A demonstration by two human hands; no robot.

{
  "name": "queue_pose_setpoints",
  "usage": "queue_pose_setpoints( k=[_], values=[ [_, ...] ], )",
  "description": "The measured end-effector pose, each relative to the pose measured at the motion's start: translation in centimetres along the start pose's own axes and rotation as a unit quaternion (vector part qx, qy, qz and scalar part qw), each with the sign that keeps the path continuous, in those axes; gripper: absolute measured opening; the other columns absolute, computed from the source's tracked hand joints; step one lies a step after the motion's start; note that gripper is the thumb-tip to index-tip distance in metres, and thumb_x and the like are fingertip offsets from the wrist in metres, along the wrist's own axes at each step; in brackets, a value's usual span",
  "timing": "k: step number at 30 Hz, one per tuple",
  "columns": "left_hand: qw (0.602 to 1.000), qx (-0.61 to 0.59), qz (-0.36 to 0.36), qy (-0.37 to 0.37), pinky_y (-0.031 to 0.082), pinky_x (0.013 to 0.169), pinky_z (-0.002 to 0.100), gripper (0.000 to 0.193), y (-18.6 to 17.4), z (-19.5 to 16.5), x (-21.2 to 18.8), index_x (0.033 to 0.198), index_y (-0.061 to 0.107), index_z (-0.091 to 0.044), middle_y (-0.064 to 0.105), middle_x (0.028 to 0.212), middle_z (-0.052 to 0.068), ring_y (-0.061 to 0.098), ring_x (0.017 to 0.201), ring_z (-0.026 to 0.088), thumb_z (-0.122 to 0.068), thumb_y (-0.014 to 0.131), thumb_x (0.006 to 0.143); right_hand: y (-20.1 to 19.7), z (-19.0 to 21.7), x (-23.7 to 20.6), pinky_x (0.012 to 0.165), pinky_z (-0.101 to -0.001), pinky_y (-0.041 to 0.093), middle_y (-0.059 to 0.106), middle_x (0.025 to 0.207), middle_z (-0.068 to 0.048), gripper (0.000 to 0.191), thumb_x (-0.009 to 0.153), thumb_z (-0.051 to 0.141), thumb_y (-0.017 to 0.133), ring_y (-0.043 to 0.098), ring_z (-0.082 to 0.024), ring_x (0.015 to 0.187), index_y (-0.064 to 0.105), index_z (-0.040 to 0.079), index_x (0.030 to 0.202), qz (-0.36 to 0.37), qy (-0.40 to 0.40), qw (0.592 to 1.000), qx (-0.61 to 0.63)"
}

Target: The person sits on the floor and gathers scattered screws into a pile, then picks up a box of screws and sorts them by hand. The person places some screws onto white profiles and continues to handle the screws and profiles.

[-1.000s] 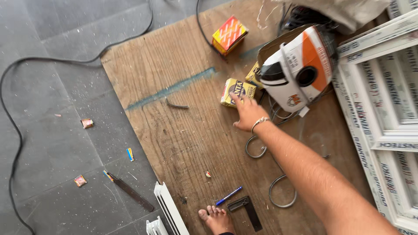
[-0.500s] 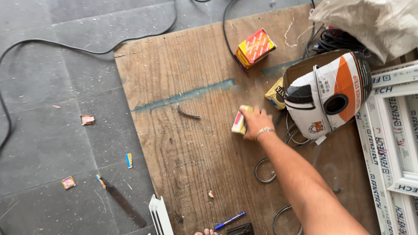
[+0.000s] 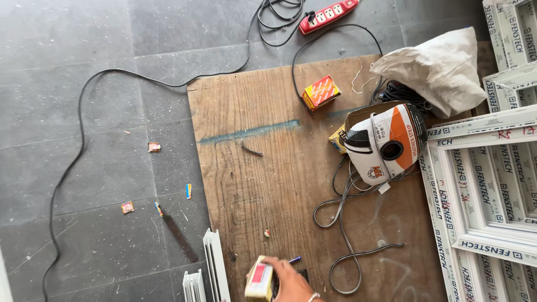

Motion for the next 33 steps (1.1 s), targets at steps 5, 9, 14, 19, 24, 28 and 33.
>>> queue_pose_setpoints(
  k=[5,9,14,19,24,28,33],
  values=[
    [0.997,0.071,0.028,-0.024,0.041,0.087,0.040,0.058,0.5,-1.0,-5.0,0.109,0.060,-0.017,0.062,0.111,0.002,0.055,0.100,0.021,-0.073,0.054,0.097,7.4,2.1,0.0,0.122,-0.0475,0.029,0.049,0.155,-0.020,0.047,0.106,0.033,0.065,0.039,-0.039,0.149,0.055,0.023,0.150,0.049,-0.134,0.987,-0.079],
    [0.989,0.126,0.048,-0.060,0.040,0.090,0.040,0.058,0.8,-1.6,-5.2,0.112,0.060,-0.017,0.062,0.114,0.002,0.055,0.103,0.022,-0.073,0.054,0.097,9.2,2.6,-1.3,0.127,-0.0483,0.019,0.037,0.167,-0.024,0.044,0.109,0.032,0.060,0.029,-0.038,0.159,0.054,0.019,0.151,0.060,-0.222,0.966,-0.119],
    [0.976,0.184,0.061,-0.104,0.040,0.093,0.040,0.059,-0.9,-2.9,-3.8,0.115,0.060,-0.017,0.062,0.118,0.003,0.055,0.107,0.022,-0.073,0.054,0.097,4.3,2.3,-3.3,0.111,-0.0422,0.040,0.047,0.160,-0.020,0.065,0.095,0.024,0.070,0.047,-0.034,0.136,0.045,0.019,0.154,0.148,-0.201,0.962,0.107],
    [0.964,0.215,0.009,-0.156,0.039,0.096,0.040,0.060,-3.7,-4.1,0.1,0.118,0.060,-0.016,0.062,0.121,0.004,0.054,0.110,0.023,-0.073,0.054,0.096,-12.9,-1.9,8.2,0.086,-0.0433,0.061,0.057,0.148,-0.006,0.087,0.072,0.056,0.075,0.067,-0.026,0.118,0.048,0.024,0.148,-0.096,0.144,0.976,0.133],
    [0.976,0.154,-0.046,-0.148,0.039,0.099,0.040,0.062,-4.4,-4.7,4.8,0.121,0.060,-0.016,0.062,0.125,0.005,0.054,0.114,0.024,-0.072,0.054,0.096,-28.6,-1.5,16.1,0.107,-0.0468,0.047,0.064,0.136,-0.021,0.079,0.079,0.053,0.078,0.060,-0.039,0.126,0.058,0.011,0.143,-0.395,0.143,0.906,-0.061],
    [0.990,0.062,-0.061,-0.110,0.038,0.102,0.040,0.063,-3.7,-3.4,9.6,0.123,0.060,-0.016,0.062,0.127,0.005,0.054,0.117,0.024,-0.072,0.054,0.095,-32.6,-1.6,19.4,0.110,-0.0425,0.043,0.055,0.140,-0.029,0.112,0.073,0.065,0.086,0.055,-0.040,0.130,0.040,-0.011,0.142,-0.496,0.296,0.815,0.044],
    [0.993,-0.100,-0.047,-0.040,0.038,0.105,0.040,0.064,-2.8,-2.6,12.3,0.126,0.060,-0.016,0.062,0.131,0.006,0.053,0.120,0.025,-0.072,0.054,0.095,-32.6,-0.9,22.2,0.100,-0.0393,0.050,0.065,0.126,-0.019,0.089,0.063,0.051,0.090,0.066,-0.032,0.114,0.059,-0.002,0.127,-0.613,0.301,0.715,0.150]
  ],
)
Point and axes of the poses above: each hand's wrist, its own x-axis towards the middle knuckle, its own y-axis out of the palm, z = x × y, the point moved 6 cm from there along x, towards the middle knuckle
